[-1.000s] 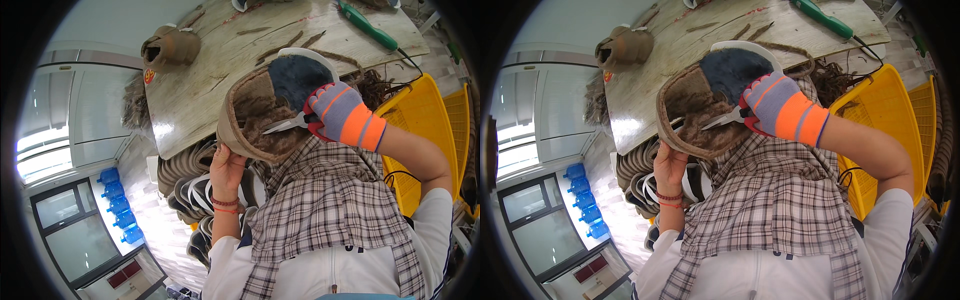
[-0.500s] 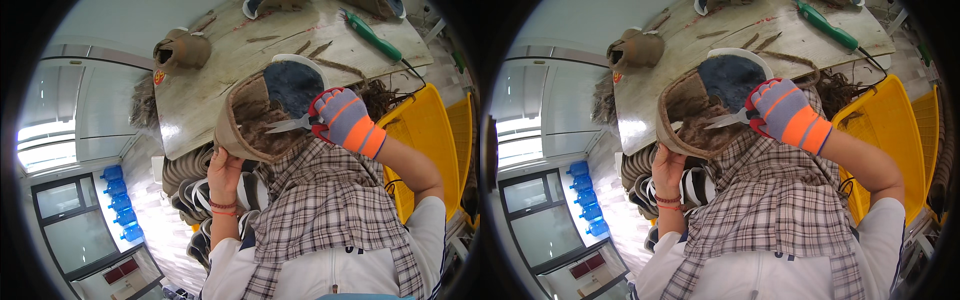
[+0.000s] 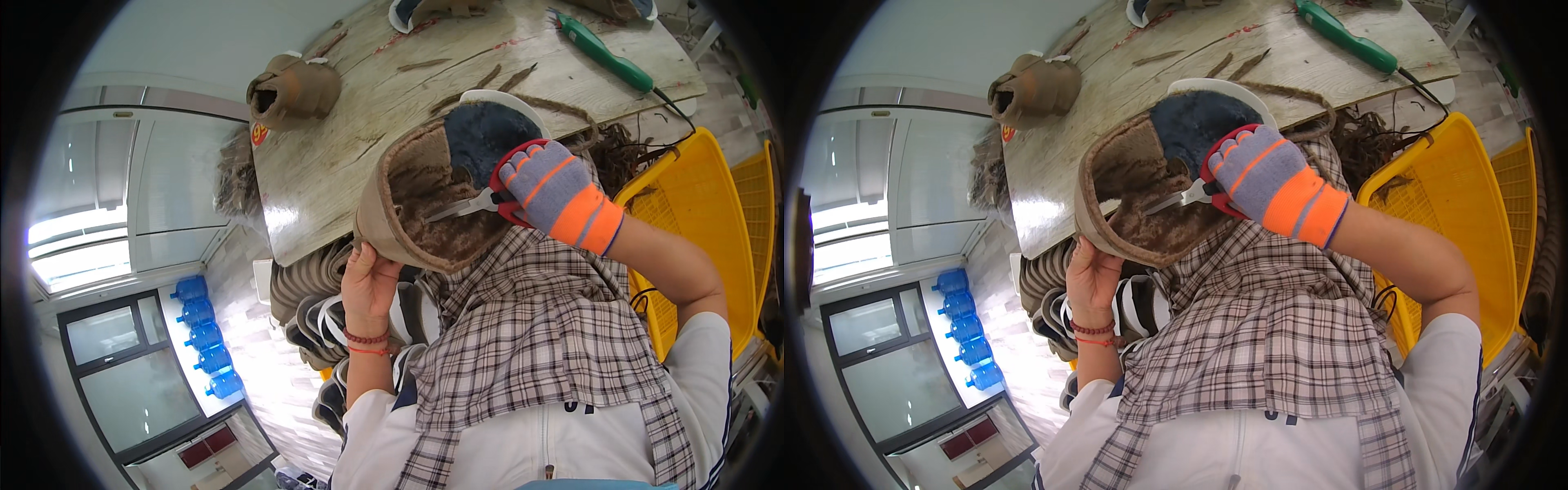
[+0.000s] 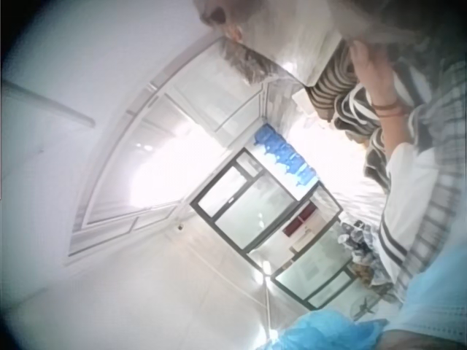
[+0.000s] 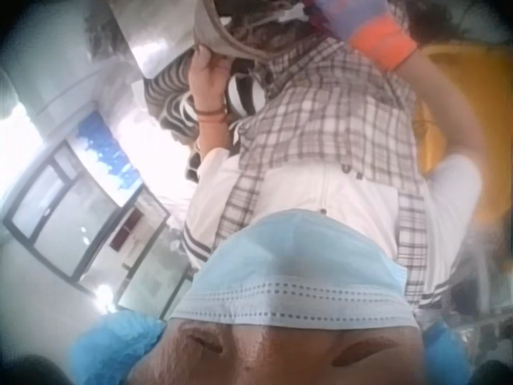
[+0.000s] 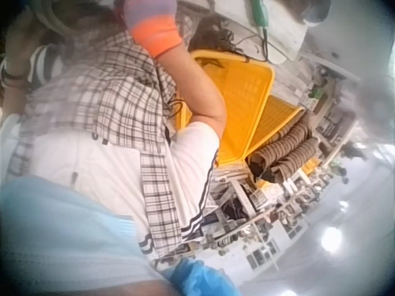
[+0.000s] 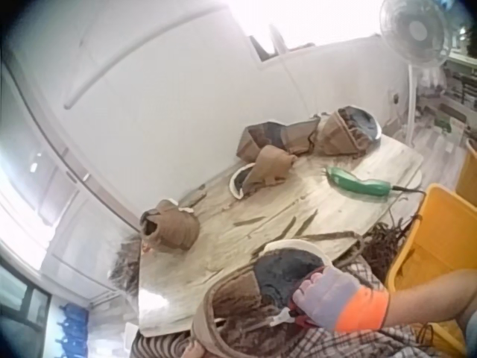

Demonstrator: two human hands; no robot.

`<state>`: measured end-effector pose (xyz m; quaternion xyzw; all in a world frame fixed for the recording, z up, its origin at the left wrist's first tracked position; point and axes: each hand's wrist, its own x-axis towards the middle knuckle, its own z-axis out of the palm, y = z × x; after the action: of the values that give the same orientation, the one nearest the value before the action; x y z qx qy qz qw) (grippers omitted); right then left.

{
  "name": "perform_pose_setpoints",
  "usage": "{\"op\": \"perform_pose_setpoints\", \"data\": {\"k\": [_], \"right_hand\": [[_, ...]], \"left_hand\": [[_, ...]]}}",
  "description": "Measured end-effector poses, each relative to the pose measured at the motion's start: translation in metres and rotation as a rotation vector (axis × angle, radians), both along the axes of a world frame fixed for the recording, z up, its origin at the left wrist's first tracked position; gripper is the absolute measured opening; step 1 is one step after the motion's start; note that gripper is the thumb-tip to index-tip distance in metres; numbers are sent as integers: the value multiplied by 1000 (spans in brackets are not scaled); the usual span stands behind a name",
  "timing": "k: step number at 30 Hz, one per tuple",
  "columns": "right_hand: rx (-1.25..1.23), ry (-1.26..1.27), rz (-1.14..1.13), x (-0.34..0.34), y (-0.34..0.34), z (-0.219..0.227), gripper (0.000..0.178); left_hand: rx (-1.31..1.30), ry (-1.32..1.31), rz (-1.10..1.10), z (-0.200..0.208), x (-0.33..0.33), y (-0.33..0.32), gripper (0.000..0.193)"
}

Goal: The person trims the edges of beige fabric items using scissors and a green electric trimmer. They handle the items one at a time, cut away excess material, and place the finished pieces into yellow baskets.

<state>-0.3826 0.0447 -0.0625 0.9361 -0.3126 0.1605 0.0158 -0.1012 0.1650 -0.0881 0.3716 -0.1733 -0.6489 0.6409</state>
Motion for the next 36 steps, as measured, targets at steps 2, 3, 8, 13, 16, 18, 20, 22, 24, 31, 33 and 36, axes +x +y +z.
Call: {"op": "perform_pose_setpoints", "data": {"k": [2,3,8,13,16,18,20,22,24,31,33,36], "right_hand": [[50,43,-25,-1,1,0,30],[88,92,-52,-2,2,0,28],[168,-161,-99,-13,2,8,29],[214,-238,-238,-39,7,-9,35],[259,-254,-303,-45,13,-36,32],[289,-282,-318,-41,17,-47,32],[307,-287,-358,-37,19,-55,33],[334,-272,-363,-31,20,-65,31],[395,-261,-365,-31,21,-67,30],[411,-331,-403,-44,19,-84,29],[442,-350,-393,-40,19,-76,28],[468,-379,-489,-49,15,-79,27]], "left_hand": [[-12,7,-21,2,-2,-1,40],[-17,10,-30,3,-3,-1,40],[-44,-56,85,9,14,14,37],[-249,-685,562,81,61,33,39],[-180,-1446,894,132,56,-7,31],[-368,-1763,937,142,73,-43,28],[-455,-2005,894,140,82,-96,21],[-402,-2328,657,116,129,-157,29],[173,-2510,303,122,135,-209,47],[-265,-2197,109,104,189,-314,83],[-98,-2233,-66,112,222,-329,82],[384,-2612,-104,161,102,-328,82]]}}
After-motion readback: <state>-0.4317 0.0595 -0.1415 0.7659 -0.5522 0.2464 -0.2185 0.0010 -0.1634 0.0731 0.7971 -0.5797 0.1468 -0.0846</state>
